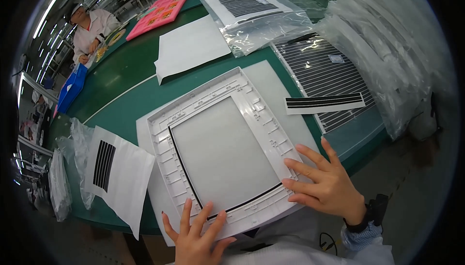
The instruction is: The person peels black strips from a sheet and presses them onto the inner edges of a white frame. After smoothing the strips, another person fastens a device onto the first person's wrist.
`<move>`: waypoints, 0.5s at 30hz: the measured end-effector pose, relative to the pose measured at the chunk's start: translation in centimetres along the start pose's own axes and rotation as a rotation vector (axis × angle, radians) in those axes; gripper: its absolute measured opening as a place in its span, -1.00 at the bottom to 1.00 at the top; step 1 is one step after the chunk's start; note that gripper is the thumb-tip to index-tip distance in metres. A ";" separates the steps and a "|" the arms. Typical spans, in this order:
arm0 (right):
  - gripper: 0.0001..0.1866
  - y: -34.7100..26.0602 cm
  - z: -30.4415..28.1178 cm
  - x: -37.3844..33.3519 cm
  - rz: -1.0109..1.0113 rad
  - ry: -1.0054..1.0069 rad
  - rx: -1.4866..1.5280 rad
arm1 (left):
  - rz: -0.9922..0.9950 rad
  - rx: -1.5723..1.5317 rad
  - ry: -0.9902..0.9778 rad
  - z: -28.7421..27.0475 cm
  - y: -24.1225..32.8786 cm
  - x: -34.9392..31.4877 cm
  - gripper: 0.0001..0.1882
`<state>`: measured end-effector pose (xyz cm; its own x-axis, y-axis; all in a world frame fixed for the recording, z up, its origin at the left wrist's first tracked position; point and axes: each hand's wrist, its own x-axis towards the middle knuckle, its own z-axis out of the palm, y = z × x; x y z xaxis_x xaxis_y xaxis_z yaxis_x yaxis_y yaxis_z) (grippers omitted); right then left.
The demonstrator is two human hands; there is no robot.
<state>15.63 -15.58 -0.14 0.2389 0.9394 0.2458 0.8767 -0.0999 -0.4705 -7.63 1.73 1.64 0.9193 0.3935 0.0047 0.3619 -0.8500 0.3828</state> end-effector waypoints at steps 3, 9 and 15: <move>-0.63 0.1 0.4 -0.1 0.067 0.069 0.016 | -0.042 0.001 0.010 -0.8 -1.4 -1.3 -0.50; -0.66 -0.3 0.3 0.7 0.225 0.201 0.007 | 0.118 -0.107 0.279 -1.1 -4.7 -2.9 -0.73; -0.68 0.0 1.0 1.2 0.386 0.335 -0.027 | -0.259 -0.246 0.620 -2.3 -7.8 -5.5 -0.92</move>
<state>15.51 -14.10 -0.64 0.6643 0.6763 0.3182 0.7075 -0.4316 -0.5597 -15.83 7.03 0.70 0.5250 0.7608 0.3816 0.4444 -0.6274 0.6394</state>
